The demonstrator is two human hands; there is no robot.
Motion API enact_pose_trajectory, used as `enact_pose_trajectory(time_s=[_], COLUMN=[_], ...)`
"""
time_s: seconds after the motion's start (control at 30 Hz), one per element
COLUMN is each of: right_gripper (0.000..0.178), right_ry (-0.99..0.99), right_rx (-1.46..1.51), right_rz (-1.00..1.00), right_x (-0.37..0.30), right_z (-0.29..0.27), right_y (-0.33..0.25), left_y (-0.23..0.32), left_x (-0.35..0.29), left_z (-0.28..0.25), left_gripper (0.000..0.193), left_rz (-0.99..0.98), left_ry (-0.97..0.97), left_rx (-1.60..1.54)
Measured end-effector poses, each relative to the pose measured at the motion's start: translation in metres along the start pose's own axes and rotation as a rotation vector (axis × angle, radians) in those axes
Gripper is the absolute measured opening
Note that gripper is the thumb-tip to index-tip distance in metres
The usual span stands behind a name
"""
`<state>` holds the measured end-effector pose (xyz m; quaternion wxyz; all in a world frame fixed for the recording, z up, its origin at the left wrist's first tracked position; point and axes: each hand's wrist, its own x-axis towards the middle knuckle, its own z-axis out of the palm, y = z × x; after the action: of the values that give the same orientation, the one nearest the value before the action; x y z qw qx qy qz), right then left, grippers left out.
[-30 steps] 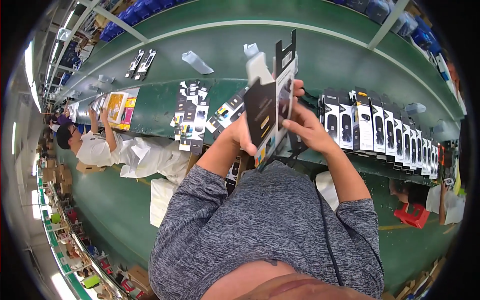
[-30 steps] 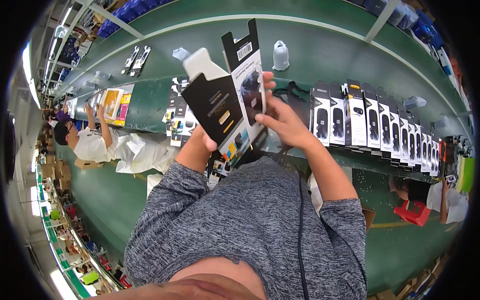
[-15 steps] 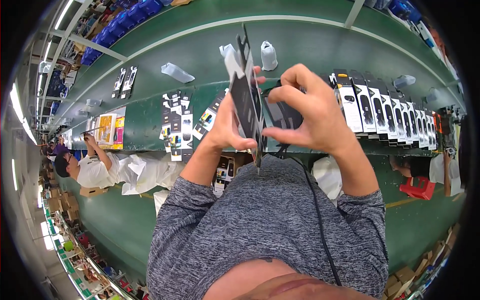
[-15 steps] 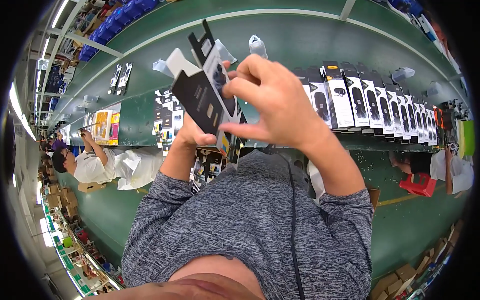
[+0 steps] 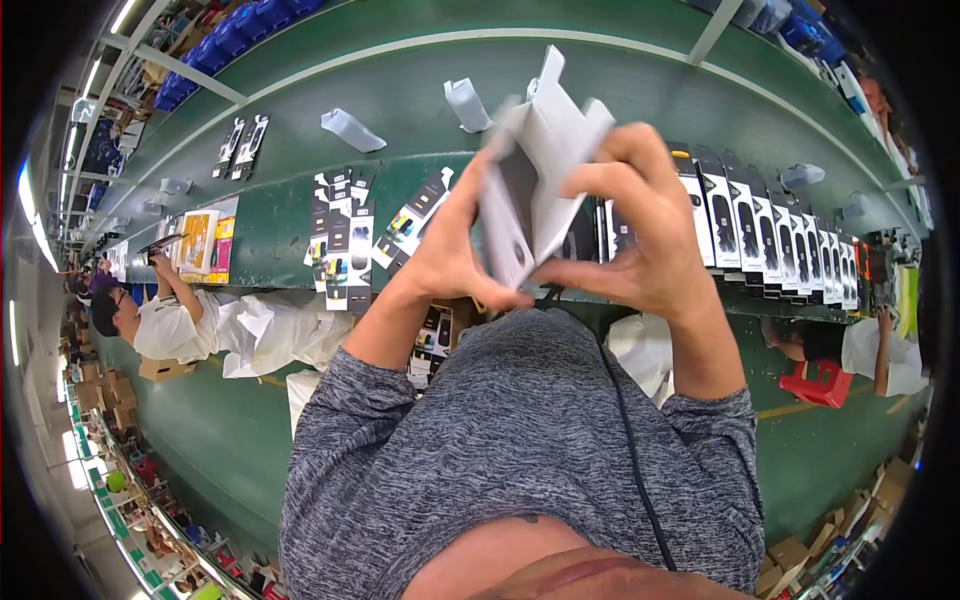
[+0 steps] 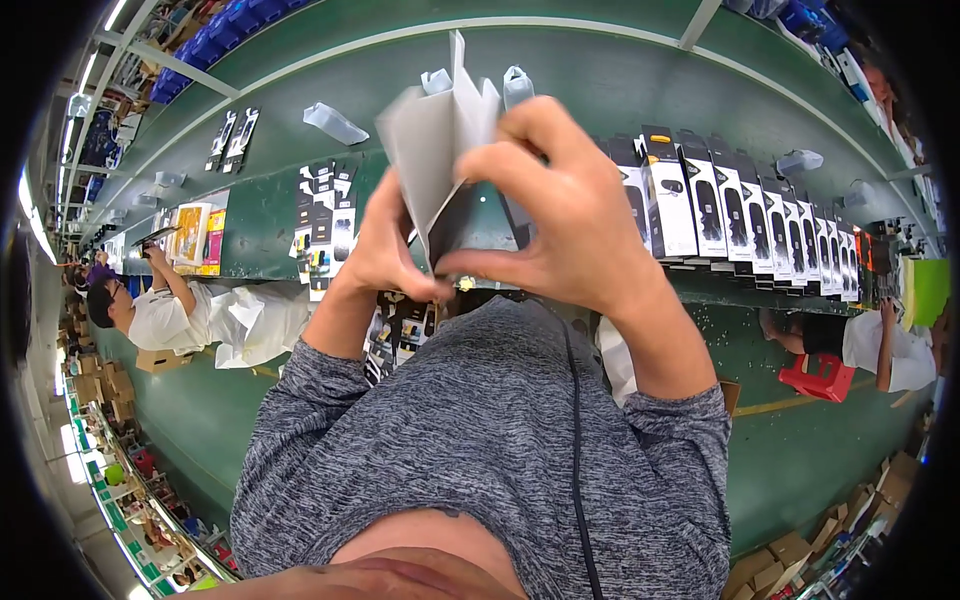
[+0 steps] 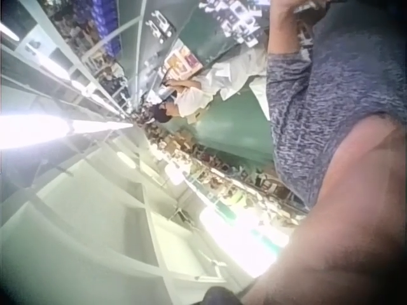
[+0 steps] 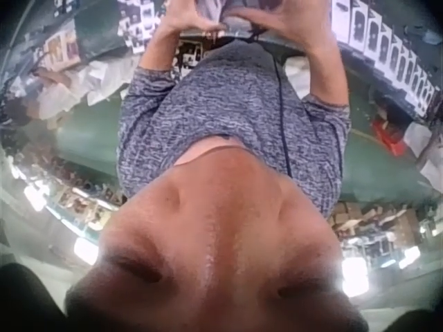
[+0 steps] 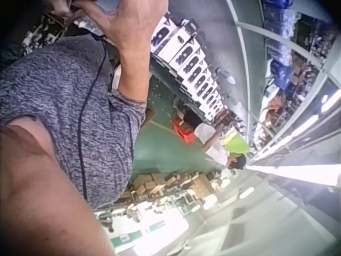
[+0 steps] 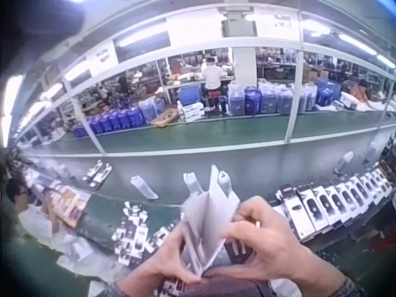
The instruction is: The person folds flat cardboard packaging into boxes by hand and arranges the assembled boxes in a row on the table.
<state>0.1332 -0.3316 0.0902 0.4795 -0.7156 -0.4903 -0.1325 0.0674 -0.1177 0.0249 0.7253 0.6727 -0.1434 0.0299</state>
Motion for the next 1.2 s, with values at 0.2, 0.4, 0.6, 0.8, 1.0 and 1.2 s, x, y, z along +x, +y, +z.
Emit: enact_pose_trajectory(time_s=[0.2,0.4,0.6,0.8,1.0,1.2], right_gripper=[0.112,0.135,0.118,0.091,0.074,0.047], right_ry=[0.377,0.234,-0.206,0.033,0.094,0.077], right_rx=[0.067,0.45,0.704,0.413,0.577,0.445], right_rz=[0.031,0.51,0.493,0.184,0.133,0.06], right_x=[-0.051,-0.07,-0.052,-0.023,-0.029,-0.021], right_z=[0.031,0.051,0.01,-0.006,0.011,-0.003], right_y=[0.017,0.029,0.038,0.015,0.016,-0.007], left_y=[0.001,-0.007,0.02,0.034,0.039,0.045], left_x=[-0.006,-0.003,0.027,0.033,0.026,0.026], left_z=[0.013,0.041,0.033,0.028,0.038,0.044], left_gripper=[0.051,0.102,0.088,0.057,0.1,0.083], left_rz=[0.105,0.189,0.277,0.42,0.393,0.465], left_ry=[0.449,0.171,0.189,0.123,0.218,0.152], left_rx=[0.081,-0.137,-0.139,0.115,-0.048,0.092])
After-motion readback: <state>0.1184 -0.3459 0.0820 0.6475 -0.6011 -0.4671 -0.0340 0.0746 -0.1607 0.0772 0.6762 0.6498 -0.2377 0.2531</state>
